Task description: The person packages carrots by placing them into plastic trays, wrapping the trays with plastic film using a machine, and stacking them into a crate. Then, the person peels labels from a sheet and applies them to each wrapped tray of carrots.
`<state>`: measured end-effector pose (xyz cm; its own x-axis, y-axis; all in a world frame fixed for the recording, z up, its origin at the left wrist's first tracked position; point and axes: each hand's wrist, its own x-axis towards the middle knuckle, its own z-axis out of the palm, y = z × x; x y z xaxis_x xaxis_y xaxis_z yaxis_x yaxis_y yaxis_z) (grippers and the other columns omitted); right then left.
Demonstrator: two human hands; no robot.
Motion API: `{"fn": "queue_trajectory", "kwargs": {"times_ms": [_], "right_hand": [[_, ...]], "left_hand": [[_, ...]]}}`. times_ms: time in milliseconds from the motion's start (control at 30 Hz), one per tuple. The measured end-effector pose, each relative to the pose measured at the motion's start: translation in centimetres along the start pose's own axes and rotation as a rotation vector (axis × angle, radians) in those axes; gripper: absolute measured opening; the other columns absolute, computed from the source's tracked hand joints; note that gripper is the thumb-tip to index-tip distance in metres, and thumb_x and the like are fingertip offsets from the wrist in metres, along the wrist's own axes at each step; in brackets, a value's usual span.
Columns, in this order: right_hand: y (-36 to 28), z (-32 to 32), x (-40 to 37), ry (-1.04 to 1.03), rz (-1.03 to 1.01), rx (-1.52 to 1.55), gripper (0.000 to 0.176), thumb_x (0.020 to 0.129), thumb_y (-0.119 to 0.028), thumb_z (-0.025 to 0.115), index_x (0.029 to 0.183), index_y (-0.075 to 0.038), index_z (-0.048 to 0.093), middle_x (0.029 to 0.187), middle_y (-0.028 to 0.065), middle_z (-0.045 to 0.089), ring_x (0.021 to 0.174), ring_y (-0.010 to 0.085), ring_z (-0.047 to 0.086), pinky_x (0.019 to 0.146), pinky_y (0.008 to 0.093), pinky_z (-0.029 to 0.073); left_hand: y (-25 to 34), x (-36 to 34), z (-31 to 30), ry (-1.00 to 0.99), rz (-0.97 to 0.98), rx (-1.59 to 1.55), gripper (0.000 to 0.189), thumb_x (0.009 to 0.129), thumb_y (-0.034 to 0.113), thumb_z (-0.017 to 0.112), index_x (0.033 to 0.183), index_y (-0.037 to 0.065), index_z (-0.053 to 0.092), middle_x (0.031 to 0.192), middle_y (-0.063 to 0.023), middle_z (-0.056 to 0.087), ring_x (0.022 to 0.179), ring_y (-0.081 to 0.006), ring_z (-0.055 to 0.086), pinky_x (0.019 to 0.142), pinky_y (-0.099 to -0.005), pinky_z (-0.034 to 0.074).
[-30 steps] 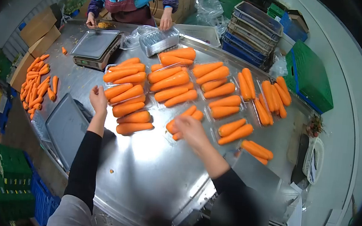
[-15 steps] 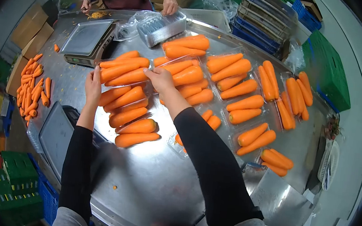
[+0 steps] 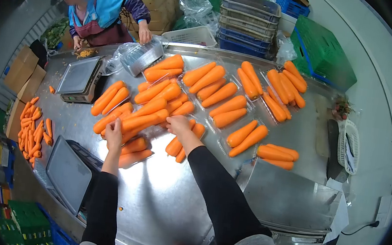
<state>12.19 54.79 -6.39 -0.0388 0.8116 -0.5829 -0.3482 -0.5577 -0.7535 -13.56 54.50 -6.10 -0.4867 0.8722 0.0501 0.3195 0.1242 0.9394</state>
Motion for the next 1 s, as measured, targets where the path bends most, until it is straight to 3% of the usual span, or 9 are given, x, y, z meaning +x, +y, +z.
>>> {"fn": "queue_trajectory", "kwargs": {"times_ms": [133,233,300,433,533,667,767,867,1000], "right_hand": [[-0.9,-0.3,-0.3,-0.095,-0.102,0.279,0.016,0.091,-0.019,0.065,0.093,-0.009,0.053,0.089,0.0037,0.063,0.073,0.0118,0.064,0.059,0.0221,0.051],[-1.2,-1.7,0.7,-0.228,-0.11,0.204,0.016,0.09,-0.016,0.066,0.094,-0.009,0.052,0.086,0.0032,0.062,0.072,0.0108,0.063,0.059,0.0203,0.05],[-2.2,-2.4,-1.4,-0.133,-0.074,0.193,0.016,0.087,-0.012,0.067,0.094,-0.008,0.053,0.087,0.0039,0.062,0.071,0.0109,0.062,0.059,0.02,0.05],[-5.0,-6.6,-9.2,-0.021,-0.119,0.103,0.033,0.081,-0.002,0.063,0.112,-0.006,0.052,0.097,0.0055,0.061,0.077,0.0121,0.063,0.063,0.0228,0.049],[-6.8,-13.1,-18.3,-0.136,-0.232,-0.069,0.064,0.075,0.002,0.059,0.137,-0.004,0.043,0.114,0.0047,0.061,0.084,0.0131,0.063,0.071,0.0252,0.049],[-6.4,-22.6,-33.5,0.144,-0.267,-0.225,0.054,0.077,0.007,0.054,0.13,-0.001,0.048,0.107,0.0082,0.062,0.085,0.0155,0.064,0.071,0.0249,0.051],[-3.7,-28.9,-42.7,0.322,-0.165,-0.273,0.053,0.079,0.006,0.053,0.131,-0.001,0.047,0.108,0.0086,0.064,0.086,0.0158,0.063,0.072,0.0242,0.052],[0.2,-35.5,-47.3,0.459,-0.154,-0.305,0.05,0.081,0.005,0.052,0.131,0.0,0.049,0.11,0.01,0.065,0.084,0.0159,0.064,0.071,0.0241,0.052],[4.7,-40.5,-51.6,0.62,-0.23,-0.683,0.042,0.08,-0.007,0.059,0.121,0.003,0.057,0.103,0.017,0.067,0.09,0.0251,0.065,0.077,0.0332,0.052]], "left_hand": [[0.5,-2.7,0.5,0.07,0.008,-0.08,0.038,0.094,0.034,0.06,0.099,-0.004,0.056,0.09,-0.0083,0.06,0.081,-0.0127,0.054,0.077,-0.0267,0.045],[0.1,-4.9,0.9,0.061,-0.012,-0.253,0.031,0.098,0.03,0.055,0.104,0.0,0.056,0.1,-0.0082,0.059,0.09,-0.0125,0.054,0.081,-0.026,0.046],[1.2,-6.5,1.0,0.104,0.056,-0.254,0.031,0.098,0.03,0.056,0.103,0.0,0.054,0.087,-0.0022,0.055,0.079,-0.0089,0.049,0.072,-0.0235,0.042],[4.9,-11.2,1.1,0.024,0.031,-0.366,0.03,0.099,0.031,0.055,0.104,0.001,0.053,0.091,-0.0024,0.054,0.081,-0.008,0.048,0.073,-0.0228,0.041],[11.8,-17.8,1.7,-0.225,0.012,-0.403,0.029,0.101,0.029,0.051,0.105,0.001,0.052,0.096,-0.005,0.056,0.082,-0.008,0.051,0.069,-0.0223,0.044],[17.4,-28.2,5.3,-0.602,-0.067,-0.401,0.034,0.101,0.031,0.051,0.115,0.0,0.051,0.089,-0.0048,0.055,0.077,-0.0067,0.05,0.057,-0.0207,0.04],[18.4,-35.6,9.1,-0.84,-0.024,-0.248,0.043,0.097,0.033,0.057,0.12,-0.002,0.05,0.09,-0.0067,0.055,0.079,-0.0125,0.053,0.067,-0.0272,0.045],[18.5,-42.3,13.1,-0.837,0.216,-0.144,0.047,0.093,0.035,0.062,0.117,-0.005,0.054,0.089,-0.0113,0.056,0.078,-0.021,0.055,0.073,-0.0346,0.047],[20.1,-48.5,14.5,-0.827,0.589,0.251,0.041,0.087,0.039,0.064,0.093,-0.002,0.062,0.095,-0.0221,0.062,0.086,-0.0397,0.061,0.073,-0.0464,0.049]]}}
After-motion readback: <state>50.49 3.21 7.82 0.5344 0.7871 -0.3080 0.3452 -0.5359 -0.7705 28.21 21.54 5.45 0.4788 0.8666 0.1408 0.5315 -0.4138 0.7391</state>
